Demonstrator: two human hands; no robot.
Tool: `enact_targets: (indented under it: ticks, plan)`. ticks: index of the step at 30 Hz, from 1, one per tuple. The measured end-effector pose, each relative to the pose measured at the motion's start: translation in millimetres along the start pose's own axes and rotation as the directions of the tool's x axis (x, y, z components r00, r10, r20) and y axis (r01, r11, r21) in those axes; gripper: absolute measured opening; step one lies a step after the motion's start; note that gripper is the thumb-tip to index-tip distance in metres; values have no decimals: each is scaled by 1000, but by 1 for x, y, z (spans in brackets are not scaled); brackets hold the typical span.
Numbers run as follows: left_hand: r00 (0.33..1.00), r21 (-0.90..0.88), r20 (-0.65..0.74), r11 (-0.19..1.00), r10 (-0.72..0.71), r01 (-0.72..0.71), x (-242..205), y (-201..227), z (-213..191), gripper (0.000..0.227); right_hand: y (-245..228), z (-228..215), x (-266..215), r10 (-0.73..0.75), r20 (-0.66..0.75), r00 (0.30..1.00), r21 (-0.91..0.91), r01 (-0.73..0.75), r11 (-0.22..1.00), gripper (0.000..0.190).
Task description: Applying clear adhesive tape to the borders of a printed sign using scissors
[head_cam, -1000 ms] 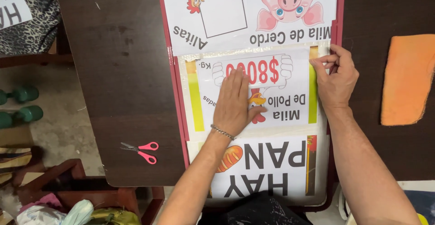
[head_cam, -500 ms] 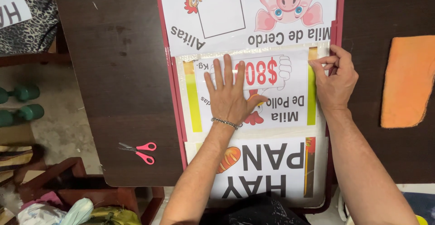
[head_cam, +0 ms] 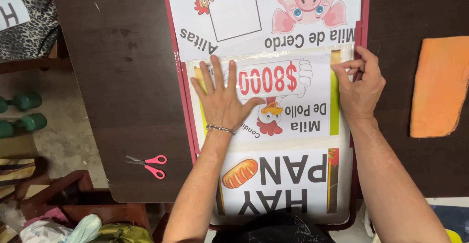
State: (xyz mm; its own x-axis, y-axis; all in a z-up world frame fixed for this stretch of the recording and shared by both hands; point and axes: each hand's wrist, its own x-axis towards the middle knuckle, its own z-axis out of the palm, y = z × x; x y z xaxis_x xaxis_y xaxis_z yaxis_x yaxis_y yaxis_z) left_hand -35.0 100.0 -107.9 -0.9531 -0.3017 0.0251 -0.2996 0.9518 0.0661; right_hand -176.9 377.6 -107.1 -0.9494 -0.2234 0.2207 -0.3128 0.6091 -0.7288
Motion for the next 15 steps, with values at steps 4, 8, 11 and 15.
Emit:
enact_targets:
  ticks: [4,8,11,15]
  plan:
    - [1000,-38,-9,999,-5,5,-1,-8,-2,125,-1,0,0,-19,2,1000,11,19,1000,49]
    - [995,-98,-60,992,76,-81,-8,-11,6,120,0,1,-1,0,-4,1000,13,0,1000,50]
    - [984,-111,-33,978,177,-179,-14,-2,10,118,1,1,-1,4,-8,1000,12,-4,1000,51]
    - [944,-391,87,882,319,-262,-21,32,14,126,4,2,-1,14,-8,1000,16,-14,1000,53]
